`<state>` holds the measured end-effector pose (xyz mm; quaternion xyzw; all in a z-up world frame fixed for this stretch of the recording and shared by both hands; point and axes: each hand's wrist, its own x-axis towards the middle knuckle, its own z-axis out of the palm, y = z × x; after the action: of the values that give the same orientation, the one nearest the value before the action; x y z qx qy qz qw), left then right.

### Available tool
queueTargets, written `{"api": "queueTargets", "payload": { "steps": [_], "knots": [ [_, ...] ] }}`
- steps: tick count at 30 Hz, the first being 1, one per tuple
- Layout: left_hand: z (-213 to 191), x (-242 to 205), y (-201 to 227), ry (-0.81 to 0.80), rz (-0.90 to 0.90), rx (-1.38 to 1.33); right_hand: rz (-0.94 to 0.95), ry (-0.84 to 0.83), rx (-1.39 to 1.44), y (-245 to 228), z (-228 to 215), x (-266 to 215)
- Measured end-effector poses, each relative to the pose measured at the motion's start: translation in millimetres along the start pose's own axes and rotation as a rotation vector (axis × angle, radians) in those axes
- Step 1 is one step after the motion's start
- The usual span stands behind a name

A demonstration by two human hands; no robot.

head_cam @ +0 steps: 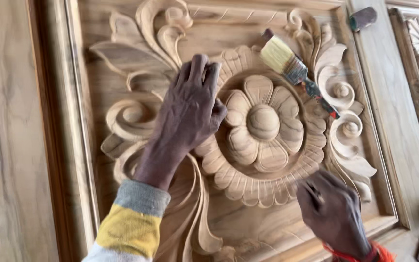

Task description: The person cleans a detailed floral wood carving on a door using a small brush and their hands.

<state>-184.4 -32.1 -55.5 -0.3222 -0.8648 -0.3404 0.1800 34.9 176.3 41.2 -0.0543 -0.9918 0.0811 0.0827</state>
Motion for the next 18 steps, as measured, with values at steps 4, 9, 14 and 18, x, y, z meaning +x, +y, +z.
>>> {"api": "queueTargets", "payload": {
  "steps": [4, 9, 14, 18],
  "knots": [
    [-2.5, 0.9, 3.7, -0.027, 0.014, -0.018, -0.080, 0.025, 0.075, 4.8, 7.1, 13.3],
    [-6.0, 3.7, 2.8, 0.000, 0.012, 0.005, -0.004, 0.000, 0.042, -1.2, 0.4, 3.7],
    [-5.3, 5.3, 3.3, -0.065, -0.005, 0.013, 0.052, -0.003, 0.033, -0.7, 6.8, 7.9],
    [-5.0, 3.4, 5.7, 0.003, -0.019, -0.022, -0.017, 0.075, 0.069, -6.2, 2.9, -1.9]
  ]
}}
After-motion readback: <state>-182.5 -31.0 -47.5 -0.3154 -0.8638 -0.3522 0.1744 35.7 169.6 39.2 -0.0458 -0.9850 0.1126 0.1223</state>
